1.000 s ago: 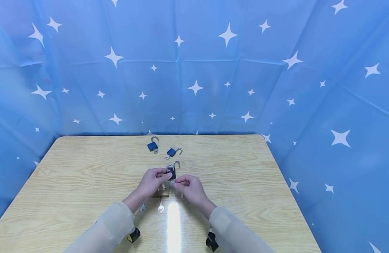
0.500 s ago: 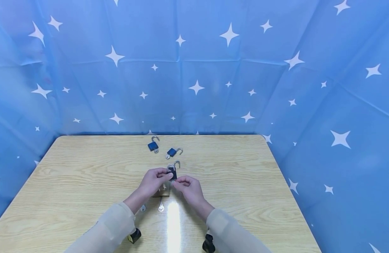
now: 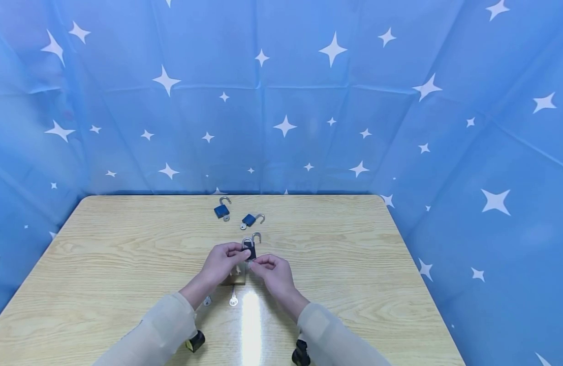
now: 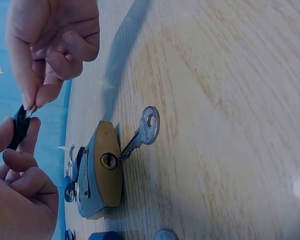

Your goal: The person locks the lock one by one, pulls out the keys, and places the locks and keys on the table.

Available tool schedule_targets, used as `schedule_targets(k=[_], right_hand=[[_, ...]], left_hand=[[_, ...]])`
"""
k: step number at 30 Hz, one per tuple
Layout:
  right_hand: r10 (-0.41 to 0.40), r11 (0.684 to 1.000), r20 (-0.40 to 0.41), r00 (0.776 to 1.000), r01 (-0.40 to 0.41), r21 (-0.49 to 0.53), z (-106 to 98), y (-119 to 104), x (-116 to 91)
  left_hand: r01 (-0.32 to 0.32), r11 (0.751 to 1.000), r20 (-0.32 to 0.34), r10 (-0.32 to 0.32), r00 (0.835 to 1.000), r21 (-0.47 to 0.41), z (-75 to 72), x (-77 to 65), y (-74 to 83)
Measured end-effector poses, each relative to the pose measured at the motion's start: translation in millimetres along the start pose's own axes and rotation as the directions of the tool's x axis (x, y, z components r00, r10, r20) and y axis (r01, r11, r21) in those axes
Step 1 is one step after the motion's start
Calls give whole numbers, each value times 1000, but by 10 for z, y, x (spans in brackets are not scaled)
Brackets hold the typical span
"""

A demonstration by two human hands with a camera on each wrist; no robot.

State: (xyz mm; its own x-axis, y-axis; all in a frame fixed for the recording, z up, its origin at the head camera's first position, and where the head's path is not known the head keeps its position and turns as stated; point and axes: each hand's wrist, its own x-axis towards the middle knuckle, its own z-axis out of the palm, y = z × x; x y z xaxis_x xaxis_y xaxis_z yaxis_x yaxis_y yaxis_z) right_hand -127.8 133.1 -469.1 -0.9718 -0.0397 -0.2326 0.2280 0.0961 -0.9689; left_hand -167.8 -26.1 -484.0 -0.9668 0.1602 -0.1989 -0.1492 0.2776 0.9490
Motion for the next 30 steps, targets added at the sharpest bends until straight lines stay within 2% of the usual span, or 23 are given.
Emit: schedule_targets(k=[9,14,18,25,30], right_hand=[[-11,1000,-36,999,11,-13,-8,209,120],[-2,1000,-39,999,1,-22,-17,206,131],[7,1000,-30,1000,-8,-22,-28,144,109],[2,998,-14,1000,-3,-60,-11,-125,-39],[9,997,-22,1000,-11,-73,3,-188,-73]], left_hand=[[-15,1000,-25,16,1000,11,37,18,-16],[-15,1000,-27,15,1000,9,58,18,-15],[-6,1000,-33,6,999,13,66,16,-20],[-2,1000,-47,2,999,10,68,24,-8],[-2,1000,-58,1,998,-20,87,25,-16]])
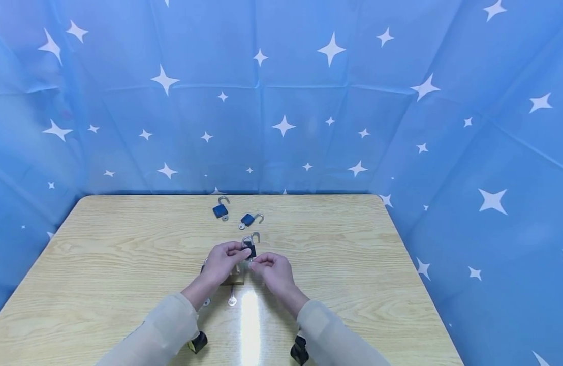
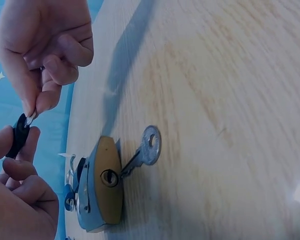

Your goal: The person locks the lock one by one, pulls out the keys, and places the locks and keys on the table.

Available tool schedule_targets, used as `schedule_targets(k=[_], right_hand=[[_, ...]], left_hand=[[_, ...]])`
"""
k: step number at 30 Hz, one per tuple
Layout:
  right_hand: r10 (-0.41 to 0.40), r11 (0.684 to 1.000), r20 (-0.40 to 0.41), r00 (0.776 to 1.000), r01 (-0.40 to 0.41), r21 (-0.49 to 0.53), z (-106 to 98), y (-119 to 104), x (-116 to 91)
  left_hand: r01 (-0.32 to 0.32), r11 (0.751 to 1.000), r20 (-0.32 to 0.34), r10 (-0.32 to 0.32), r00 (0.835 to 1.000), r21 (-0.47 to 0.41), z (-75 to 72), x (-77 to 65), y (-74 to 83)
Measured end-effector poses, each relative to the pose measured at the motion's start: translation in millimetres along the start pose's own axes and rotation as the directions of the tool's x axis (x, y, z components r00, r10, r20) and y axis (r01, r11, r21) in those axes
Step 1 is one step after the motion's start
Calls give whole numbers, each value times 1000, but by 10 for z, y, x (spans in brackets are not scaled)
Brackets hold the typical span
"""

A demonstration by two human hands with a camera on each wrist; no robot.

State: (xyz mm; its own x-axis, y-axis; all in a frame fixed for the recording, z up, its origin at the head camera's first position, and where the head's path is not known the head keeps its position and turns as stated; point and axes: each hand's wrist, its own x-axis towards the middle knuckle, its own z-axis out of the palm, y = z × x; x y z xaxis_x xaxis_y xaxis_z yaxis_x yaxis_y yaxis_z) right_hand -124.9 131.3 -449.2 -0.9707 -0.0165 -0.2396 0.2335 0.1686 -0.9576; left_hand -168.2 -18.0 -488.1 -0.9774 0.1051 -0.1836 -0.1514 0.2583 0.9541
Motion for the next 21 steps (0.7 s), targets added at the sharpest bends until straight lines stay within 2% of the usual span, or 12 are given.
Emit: schedule_targets(k=[5,10,13,21], right_hand=[[13,999,2,1000,-13,-44,-11,25,0],[25,998,33,999,-23,-53,-37,234,90],[17,998,43,999,-14,-66,-47,346,130],[-9,977,126,992,36,-211,-96,385,111]], left_hand=[[12,999,-2,-12,1000,-36,24,-3,-5],[10,997,-29,-12,1000,-76,-23,36,30],[14,996,-22,-16,1000,-88,-53,56,40],[12,998,-6,-13,1000,-61,-89,38,55]])
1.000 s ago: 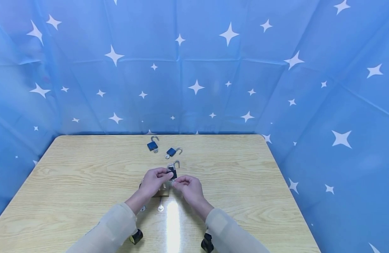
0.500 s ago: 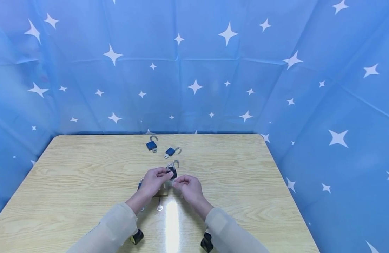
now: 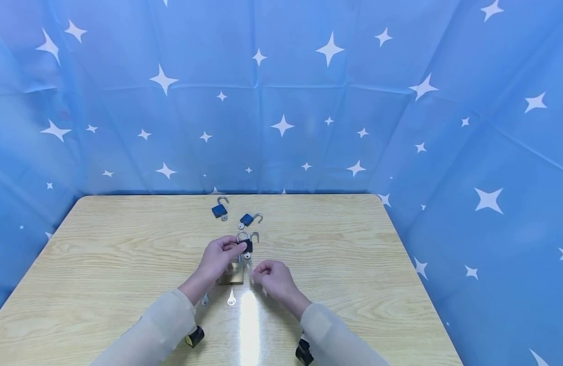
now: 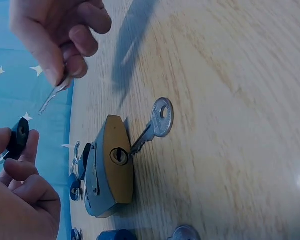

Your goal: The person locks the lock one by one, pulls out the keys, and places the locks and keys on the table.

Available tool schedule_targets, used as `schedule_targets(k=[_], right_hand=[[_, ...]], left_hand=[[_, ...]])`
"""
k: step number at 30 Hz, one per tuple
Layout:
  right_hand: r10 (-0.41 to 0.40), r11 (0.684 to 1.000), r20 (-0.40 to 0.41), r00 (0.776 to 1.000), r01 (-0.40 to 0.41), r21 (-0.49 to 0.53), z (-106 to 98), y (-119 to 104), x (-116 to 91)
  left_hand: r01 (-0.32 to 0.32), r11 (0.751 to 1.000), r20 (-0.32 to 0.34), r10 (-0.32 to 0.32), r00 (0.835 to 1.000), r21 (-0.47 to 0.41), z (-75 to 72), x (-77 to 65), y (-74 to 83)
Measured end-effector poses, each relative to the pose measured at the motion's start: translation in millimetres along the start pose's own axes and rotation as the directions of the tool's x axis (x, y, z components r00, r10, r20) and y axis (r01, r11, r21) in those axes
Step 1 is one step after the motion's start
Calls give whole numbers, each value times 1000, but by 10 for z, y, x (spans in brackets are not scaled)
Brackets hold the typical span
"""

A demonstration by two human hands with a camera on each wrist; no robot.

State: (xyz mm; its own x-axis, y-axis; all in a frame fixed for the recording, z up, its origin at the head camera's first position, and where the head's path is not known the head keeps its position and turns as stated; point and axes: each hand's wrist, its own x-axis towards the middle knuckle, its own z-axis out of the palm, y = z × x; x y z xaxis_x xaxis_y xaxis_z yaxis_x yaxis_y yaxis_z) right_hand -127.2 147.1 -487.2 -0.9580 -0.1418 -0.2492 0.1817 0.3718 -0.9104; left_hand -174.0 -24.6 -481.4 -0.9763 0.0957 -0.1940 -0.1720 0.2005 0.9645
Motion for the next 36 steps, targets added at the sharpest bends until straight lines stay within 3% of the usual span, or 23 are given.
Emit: schedule_targets(k=[6,11,18,30,36], right_hand=[[-7,996,111,994,17,-90,-33,-22,-63],[4,989,154,988,19,-146,-70,-17,-82],[33,978,158,987,1,-208,-167,36,-105],[43,975,99,994,-20,-219,-295,48,-144],[73,977,87,994,-54,-207,-317,79,-148]], left_hand=[[-37,992,11,36,999,121,8,-16,8],[-65,970,45,56,997,235,24,-21,-14],[-142,899,87,116,989,414,76,-36,-45],[-150,782,74,133,988,605,248,-87,-68],[-124,758,74,99,992,641,296,-85,-92]])
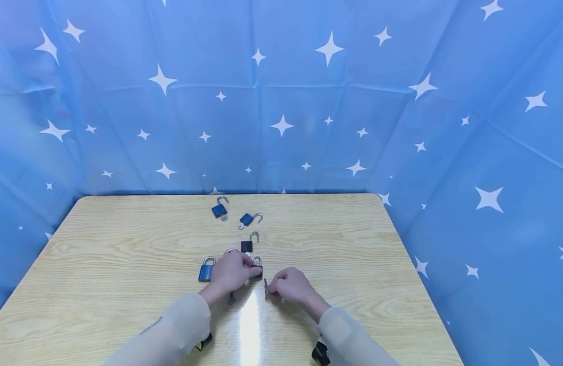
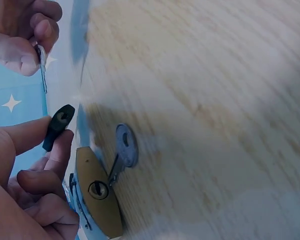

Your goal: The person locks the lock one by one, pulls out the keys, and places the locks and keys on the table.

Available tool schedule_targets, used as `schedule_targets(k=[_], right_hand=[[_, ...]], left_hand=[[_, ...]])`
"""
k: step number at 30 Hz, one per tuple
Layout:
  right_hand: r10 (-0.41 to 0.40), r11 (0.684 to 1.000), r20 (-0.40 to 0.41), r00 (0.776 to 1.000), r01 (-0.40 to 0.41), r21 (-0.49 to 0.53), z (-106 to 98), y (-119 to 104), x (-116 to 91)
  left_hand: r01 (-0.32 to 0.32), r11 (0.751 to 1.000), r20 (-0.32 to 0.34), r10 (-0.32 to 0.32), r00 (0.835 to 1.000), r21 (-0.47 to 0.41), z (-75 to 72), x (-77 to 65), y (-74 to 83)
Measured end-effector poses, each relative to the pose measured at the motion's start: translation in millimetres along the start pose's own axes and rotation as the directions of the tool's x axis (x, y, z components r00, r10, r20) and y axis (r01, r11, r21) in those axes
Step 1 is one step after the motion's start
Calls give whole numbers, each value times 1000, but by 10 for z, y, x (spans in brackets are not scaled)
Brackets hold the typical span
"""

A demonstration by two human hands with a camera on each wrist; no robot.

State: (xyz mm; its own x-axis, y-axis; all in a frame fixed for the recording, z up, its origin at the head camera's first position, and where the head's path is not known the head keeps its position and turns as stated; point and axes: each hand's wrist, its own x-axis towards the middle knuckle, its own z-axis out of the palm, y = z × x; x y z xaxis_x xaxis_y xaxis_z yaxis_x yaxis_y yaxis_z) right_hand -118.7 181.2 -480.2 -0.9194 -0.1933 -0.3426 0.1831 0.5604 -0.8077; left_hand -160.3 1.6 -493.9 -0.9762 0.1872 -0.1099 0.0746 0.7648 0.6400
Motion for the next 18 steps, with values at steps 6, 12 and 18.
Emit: schedule_targets(k=[6,12,18], right_hand=[[20,1000,-3,1000,-20,0,6,-10,-17],[29,1000,0,1000,-29,-8,30,-7,-21],[17,999,-8,1000,-17,-36,54,-5,-8]], left_hand=[[23,999,0,-23,1000,27,37,8,-4],[12,995,-16,-11,1000,94,58,-6,3],[-18,980,-20,22,1000,200,50,-19,25]])
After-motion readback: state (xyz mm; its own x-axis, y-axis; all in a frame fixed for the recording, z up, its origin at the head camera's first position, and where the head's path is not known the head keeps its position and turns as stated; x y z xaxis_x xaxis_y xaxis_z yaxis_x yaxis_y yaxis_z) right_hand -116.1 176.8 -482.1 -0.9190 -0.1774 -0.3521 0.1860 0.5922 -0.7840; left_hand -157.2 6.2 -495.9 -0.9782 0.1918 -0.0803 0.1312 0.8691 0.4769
